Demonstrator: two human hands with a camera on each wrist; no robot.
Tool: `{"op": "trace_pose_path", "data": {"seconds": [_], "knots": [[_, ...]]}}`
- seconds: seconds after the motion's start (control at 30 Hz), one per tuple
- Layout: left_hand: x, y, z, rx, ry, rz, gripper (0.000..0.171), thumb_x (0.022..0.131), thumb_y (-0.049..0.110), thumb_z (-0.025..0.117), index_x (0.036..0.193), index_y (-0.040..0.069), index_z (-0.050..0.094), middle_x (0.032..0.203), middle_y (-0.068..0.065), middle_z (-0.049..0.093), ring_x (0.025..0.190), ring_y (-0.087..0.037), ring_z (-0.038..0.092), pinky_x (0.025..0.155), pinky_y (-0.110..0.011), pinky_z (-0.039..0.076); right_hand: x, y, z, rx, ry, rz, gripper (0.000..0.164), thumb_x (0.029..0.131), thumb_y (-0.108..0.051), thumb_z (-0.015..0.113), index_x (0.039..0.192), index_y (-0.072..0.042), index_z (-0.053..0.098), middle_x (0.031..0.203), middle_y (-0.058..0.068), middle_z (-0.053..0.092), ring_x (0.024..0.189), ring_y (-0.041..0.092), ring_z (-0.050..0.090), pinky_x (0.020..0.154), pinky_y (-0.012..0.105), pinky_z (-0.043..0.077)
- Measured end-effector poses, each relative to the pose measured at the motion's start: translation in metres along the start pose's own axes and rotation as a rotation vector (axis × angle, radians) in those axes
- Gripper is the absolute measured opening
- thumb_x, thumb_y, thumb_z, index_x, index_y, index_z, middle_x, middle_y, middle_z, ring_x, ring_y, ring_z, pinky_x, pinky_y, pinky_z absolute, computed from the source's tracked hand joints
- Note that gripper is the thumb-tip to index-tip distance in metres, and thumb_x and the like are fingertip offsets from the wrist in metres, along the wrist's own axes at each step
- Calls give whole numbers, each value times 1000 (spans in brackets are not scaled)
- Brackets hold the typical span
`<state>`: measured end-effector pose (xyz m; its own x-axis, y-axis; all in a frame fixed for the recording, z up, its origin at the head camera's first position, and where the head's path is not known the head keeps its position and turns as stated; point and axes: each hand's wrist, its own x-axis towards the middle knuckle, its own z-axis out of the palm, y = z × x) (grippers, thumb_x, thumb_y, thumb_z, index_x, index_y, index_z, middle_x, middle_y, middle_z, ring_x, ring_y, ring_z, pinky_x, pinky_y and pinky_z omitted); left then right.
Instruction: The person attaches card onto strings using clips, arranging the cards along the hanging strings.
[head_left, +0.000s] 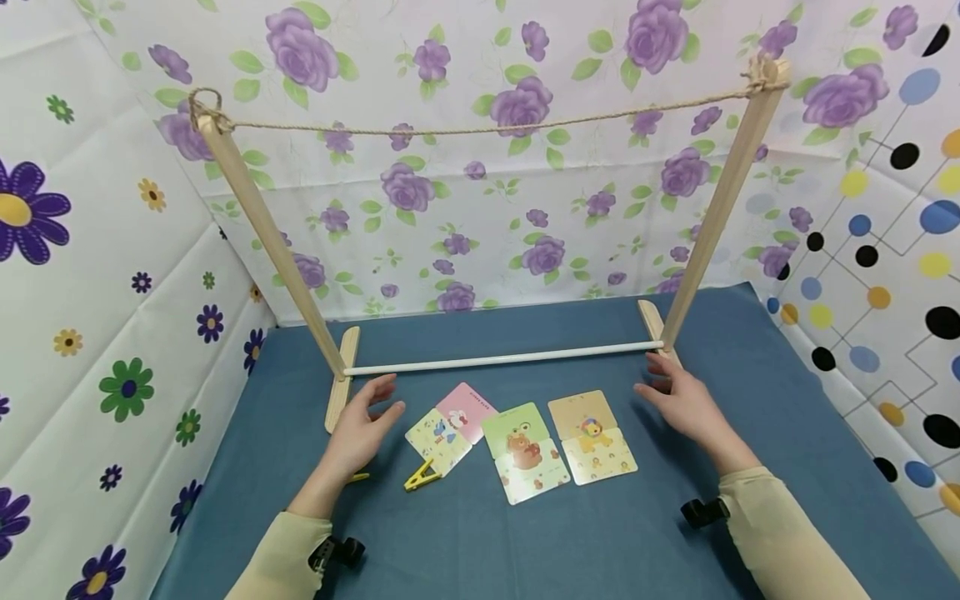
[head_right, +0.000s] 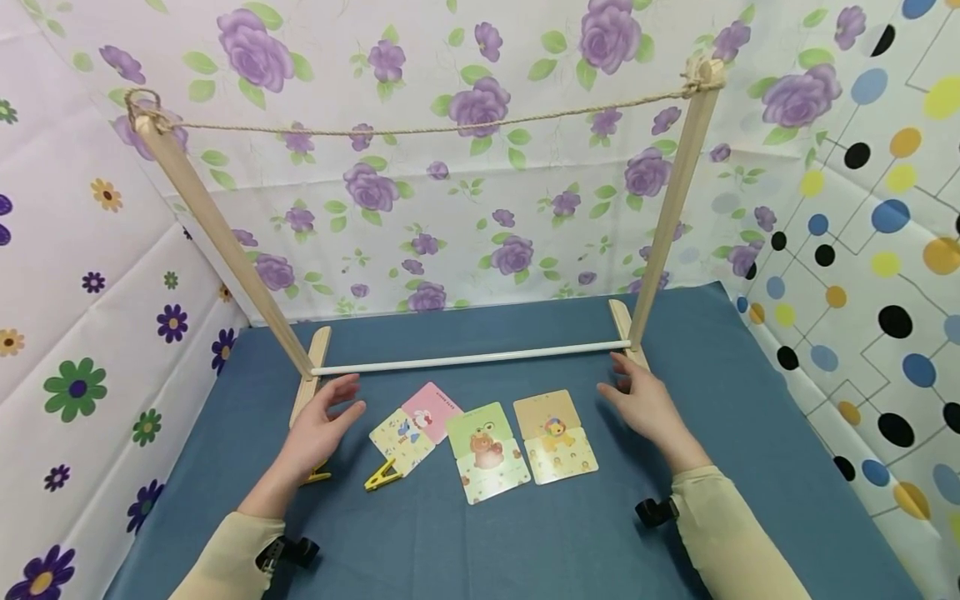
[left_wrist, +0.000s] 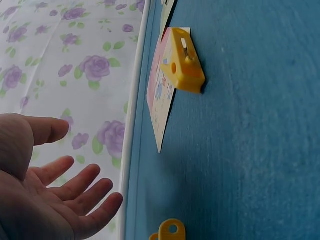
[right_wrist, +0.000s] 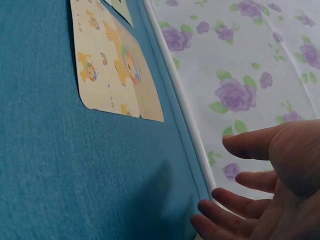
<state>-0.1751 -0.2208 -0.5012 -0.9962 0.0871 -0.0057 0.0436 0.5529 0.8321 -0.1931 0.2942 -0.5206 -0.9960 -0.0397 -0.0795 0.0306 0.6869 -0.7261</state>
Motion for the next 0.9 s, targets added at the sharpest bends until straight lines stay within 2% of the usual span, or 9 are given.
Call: {"op": "trace_pose_path", "data": {"seconds": [0.37,0.9], "knots": [[-3,5,5,27,-55,62,57,109,19,67,160,6,46,156,-22,53,143,-39,51,110,-60,46,-2,-8,5,-49,-37,-18,72,107,-26,67,165,2,34,155,34,48,134,53,57,105,66,48],[-11,12,13,133,-157,163,58,104,19,73,156,2,52,147,-20,62,135,-39,58,106,-61,49,-8,-17,15,-122,-47,-15,63,105,-29,70,157,1,49,143,30,60,125,47,63,93,59,56]]}}
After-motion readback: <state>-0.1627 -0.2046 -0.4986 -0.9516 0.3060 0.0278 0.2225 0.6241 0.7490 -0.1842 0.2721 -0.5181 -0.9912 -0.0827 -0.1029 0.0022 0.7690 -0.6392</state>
